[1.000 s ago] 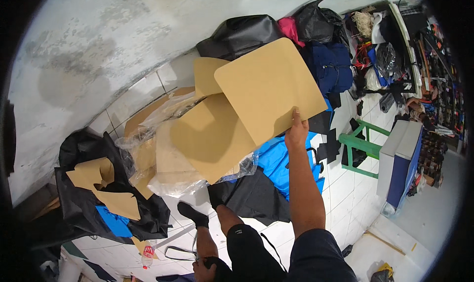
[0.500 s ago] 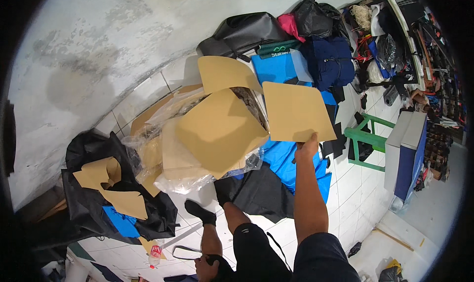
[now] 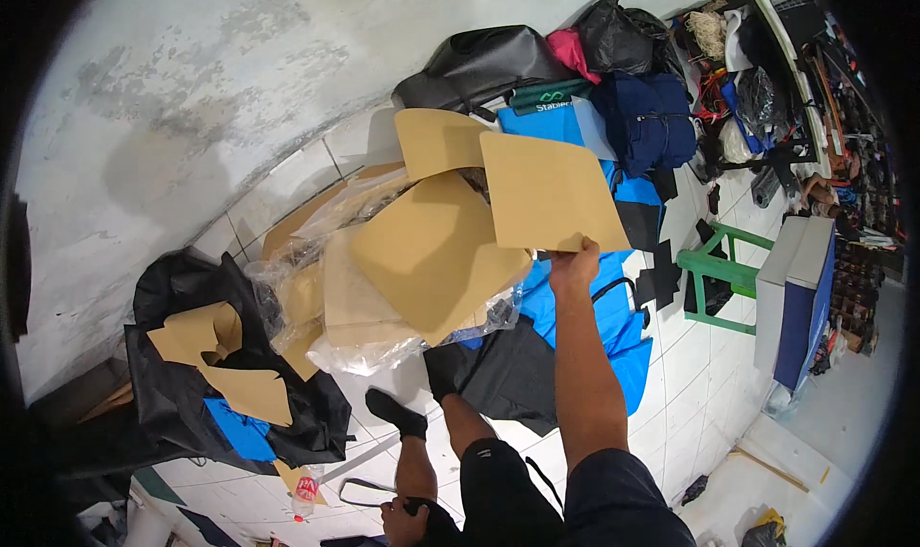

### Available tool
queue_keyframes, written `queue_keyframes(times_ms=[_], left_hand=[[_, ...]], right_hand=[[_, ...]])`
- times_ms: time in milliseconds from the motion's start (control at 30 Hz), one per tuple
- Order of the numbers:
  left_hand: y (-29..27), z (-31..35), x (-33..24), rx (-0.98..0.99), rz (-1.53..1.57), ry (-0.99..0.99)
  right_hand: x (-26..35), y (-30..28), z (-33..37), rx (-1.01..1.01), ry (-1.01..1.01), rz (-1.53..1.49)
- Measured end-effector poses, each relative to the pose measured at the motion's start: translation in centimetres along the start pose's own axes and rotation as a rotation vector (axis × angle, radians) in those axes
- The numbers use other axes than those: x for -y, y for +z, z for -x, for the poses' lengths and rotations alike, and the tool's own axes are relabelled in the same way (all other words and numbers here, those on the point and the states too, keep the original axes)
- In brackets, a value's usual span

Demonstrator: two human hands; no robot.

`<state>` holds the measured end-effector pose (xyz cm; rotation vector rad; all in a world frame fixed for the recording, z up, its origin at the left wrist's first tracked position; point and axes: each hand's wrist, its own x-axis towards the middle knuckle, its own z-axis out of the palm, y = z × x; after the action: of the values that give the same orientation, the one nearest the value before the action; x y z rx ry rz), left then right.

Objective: The person sorts through and organizes pieces of fabric, patterns, and plastic packaging in a workshop area.

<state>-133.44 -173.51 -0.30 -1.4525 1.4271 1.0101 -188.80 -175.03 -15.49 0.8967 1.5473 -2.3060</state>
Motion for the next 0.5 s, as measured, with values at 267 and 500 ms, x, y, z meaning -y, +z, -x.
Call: queue_keyframes(times_ms=[267, 500], left_hand=[[4.9, -1.3, 3.3, -0.162, 0.01, 0.034], [1.4, -0.5, 0.5, 0.009, -0.018, 0.034]], right_hand=[[-1.9, 5.1, -5.0, 0.035, 0.015, -0.081], [2.4, 8.7, -7.1, 0.057, -0.145, -0.16]])
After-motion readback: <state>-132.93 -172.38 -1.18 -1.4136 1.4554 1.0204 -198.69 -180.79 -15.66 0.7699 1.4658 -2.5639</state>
